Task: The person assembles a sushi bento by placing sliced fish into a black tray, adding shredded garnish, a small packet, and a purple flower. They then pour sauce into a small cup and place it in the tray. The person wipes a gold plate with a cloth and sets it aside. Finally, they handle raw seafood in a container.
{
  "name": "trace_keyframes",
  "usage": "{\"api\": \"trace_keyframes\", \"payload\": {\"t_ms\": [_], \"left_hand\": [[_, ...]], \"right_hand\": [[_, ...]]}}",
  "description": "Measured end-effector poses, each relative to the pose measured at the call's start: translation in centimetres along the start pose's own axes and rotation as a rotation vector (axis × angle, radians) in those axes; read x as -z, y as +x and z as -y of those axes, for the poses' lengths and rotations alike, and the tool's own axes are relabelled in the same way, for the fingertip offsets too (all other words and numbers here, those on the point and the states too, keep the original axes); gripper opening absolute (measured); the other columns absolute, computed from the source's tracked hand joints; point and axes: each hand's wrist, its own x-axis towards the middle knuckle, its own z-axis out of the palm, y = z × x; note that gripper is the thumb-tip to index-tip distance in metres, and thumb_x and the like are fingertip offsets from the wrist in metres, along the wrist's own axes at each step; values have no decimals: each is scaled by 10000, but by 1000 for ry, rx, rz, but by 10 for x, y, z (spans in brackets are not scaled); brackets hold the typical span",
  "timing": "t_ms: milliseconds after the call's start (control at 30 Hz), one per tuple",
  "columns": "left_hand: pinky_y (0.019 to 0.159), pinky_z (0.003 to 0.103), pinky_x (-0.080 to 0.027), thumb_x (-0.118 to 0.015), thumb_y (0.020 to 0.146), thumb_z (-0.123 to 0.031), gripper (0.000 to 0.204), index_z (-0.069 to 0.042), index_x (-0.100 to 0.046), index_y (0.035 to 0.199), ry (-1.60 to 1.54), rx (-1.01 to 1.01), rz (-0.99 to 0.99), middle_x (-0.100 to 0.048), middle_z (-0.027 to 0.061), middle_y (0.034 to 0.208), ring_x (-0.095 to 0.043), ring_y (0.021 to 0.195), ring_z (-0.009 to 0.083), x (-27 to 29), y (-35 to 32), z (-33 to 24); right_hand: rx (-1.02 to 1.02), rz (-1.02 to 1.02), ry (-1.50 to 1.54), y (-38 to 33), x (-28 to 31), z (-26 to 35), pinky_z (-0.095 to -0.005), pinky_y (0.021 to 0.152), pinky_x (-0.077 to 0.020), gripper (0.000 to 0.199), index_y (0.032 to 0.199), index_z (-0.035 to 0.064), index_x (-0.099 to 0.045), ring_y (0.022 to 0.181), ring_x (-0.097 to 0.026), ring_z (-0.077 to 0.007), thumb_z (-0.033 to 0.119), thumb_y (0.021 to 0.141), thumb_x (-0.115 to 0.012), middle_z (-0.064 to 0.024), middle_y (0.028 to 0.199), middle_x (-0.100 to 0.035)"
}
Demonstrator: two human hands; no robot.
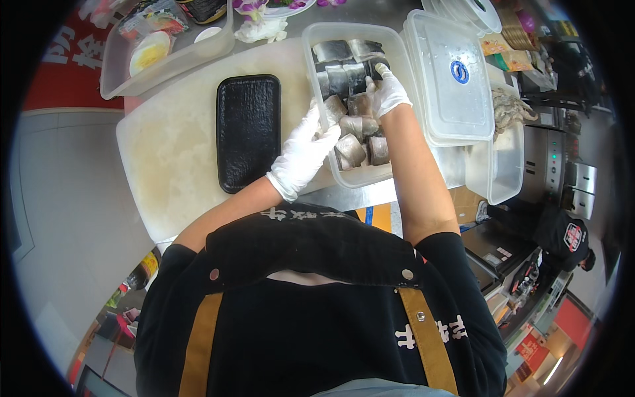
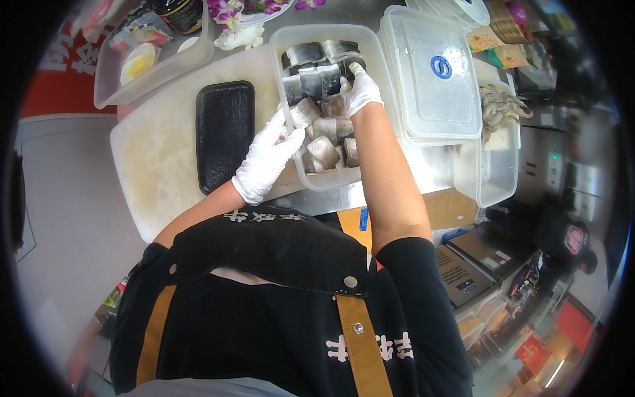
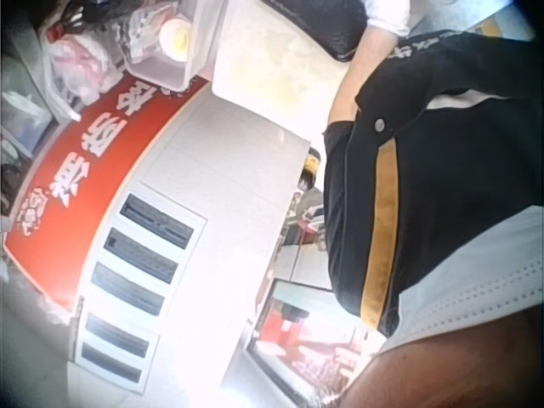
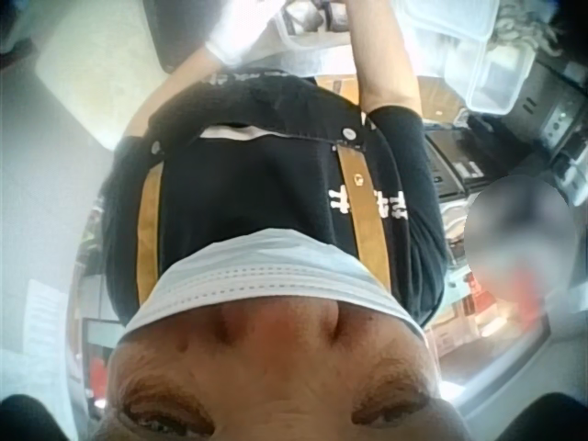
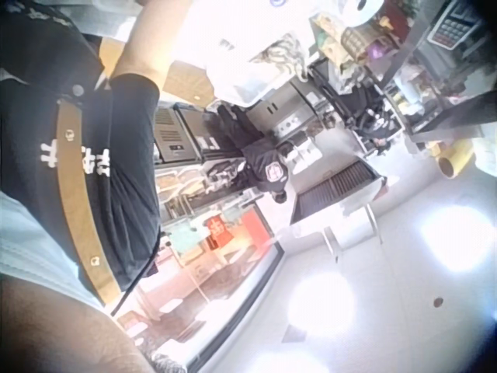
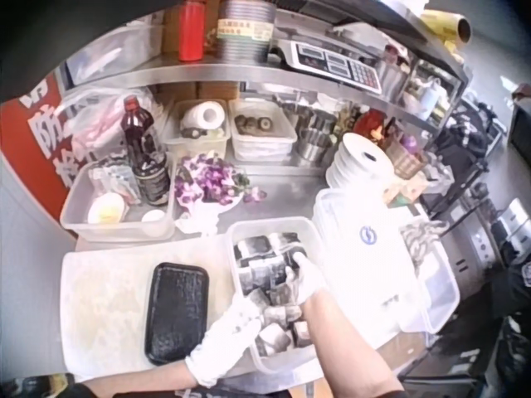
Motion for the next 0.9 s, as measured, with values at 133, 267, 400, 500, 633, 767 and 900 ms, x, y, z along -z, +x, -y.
{"api": "trace_keyframes", "payload": {"t_ms": [133,267,400,500,633,767,900], "left_hand": [[988,267,-433,-631,967,-127,676,2,-280,1530,-11,-1,5,-560,82,1271,-524,1121,120,-1,0,-6],[922,257,-461,-658,956,-183,678,-24,-324,1525,9,64,4,-588,54,1171,-548,1019,113,2,-2,-13],[853,254,-474,-695,934,-229,668,-39,-391,1498,124,104,-81,-580,40,1076,-544,925,109,23,-18,-11],[818,275,-482,-669,942,-183,530,-80,-499,1434,392,-194,-323,-566,37,1009,-539,866,110,58,-40,-5],[1026,379,-421,-631,958,-218,500,-43,-512,1410,917,-211,-554,-572,209,1311,-547,1169,303,118,-70,-1],[1048,406,-409,-635,954,-303,555,-34,-497,1419,1187,22,-583,-563,247,1319,-538,1211,370,149,-86,13],[1021,399,-440,-618,961,-329,570,-27,-481,1424,776,144,-451,-562,245,1342,-578,1196,365,161,-79,33]], "right_hand": [[109,203,-477,-32,1,13,-303,637,-547,227,1142,17,-614,854,-642,-193,162,969,-625,-83,1074,-643],[825,73,-1497,-75,7,41,-402,737,-552,250,1108,7,-612,804,-686,-306,155,908,-635,-132,919,-679],[1723,201,-1752,-67,-22,42,-456,824,-534,234,1100,56,-632,1008,-652,-357,152,901,-558,-168,1075,-669],[1661,215,-2064,-36,-43,41,-479,811,-539,137,1007,88,-635,1005,-665,-332,127,927,-531,-173,1051,-670],[1552,371,-2168,-10,-51,52,-472,797,-543,229,1080,81,-638,908,-664,-383,229,908,-606,-196,957,-679],[1410,389,-2151,-20,-51,62,-455,848,-532,243,1120,126,-658,998,-649,-368,259,931,-581,-170,1074,-690],[1431,262,-1807,-56,-52,60,-429,878,-521,285,1164,139,-683,1006,-654,-364,261,919,-604,-185,1068,-691]]}}
